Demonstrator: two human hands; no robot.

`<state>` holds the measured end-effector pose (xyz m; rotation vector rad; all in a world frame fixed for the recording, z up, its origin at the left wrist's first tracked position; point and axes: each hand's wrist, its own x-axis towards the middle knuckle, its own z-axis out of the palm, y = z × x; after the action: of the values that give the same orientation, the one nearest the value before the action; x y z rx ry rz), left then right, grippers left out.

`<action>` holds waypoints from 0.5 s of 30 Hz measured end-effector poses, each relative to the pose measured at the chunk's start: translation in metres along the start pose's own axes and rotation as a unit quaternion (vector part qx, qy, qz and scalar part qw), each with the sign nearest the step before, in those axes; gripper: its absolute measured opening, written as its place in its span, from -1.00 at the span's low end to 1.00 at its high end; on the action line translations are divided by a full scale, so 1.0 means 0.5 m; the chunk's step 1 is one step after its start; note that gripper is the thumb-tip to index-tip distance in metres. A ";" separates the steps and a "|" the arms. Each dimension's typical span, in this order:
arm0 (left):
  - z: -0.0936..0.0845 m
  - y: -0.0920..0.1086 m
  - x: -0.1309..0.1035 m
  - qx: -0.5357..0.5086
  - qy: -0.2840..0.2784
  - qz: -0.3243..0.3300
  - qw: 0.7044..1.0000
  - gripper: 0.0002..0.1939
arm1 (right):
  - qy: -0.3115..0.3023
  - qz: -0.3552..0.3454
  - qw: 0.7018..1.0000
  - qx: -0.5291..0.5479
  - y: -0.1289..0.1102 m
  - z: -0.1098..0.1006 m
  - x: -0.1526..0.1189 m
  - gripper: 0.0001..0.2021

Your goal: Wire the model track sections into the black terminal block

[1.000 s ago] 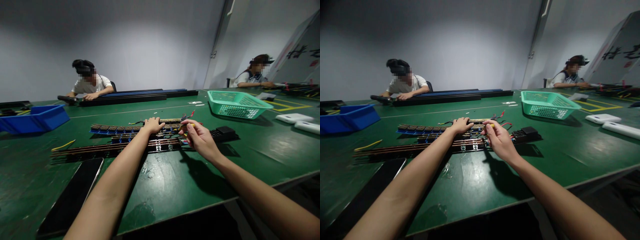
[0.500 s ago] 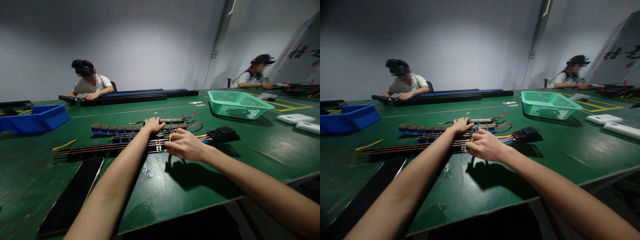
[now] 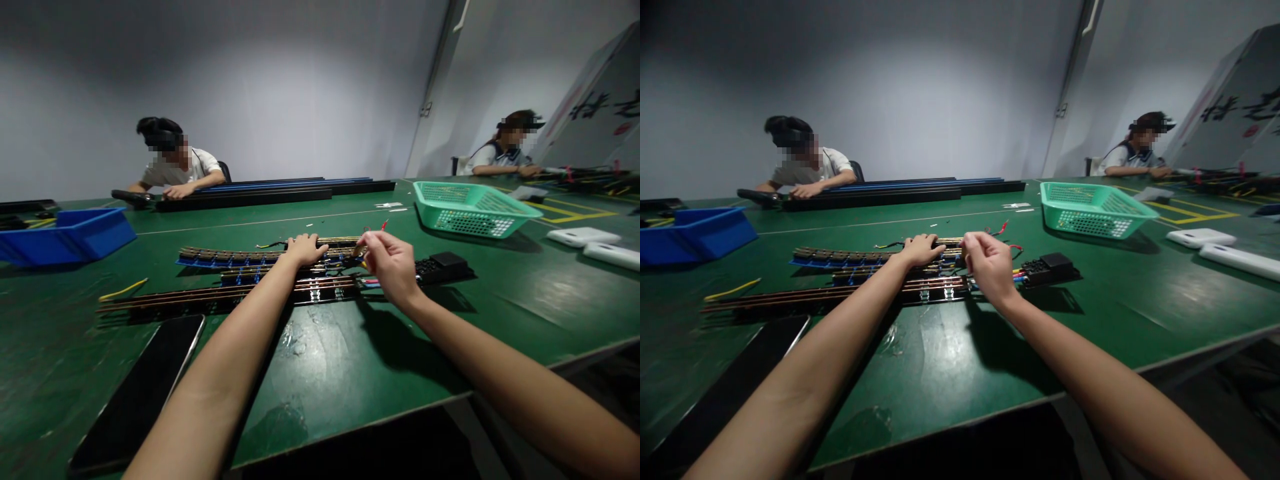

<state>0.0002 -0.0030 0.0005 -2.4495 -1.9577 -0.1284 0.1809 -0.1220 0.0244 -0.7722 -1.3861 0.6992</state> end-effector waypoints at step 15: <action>0.002 -0.001 0.001 0.000 0.005 0.003 1.000 -0.37 | 0.189 0.011 0.979 0.071 -0.009 -0.123 0.096 -0.80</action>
<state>-0.0002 -0.0021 -0.0005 -2.4503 -1.9462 -0.1396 0.2453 -0.0898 0.0544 -0.7622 -0.9741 0.6220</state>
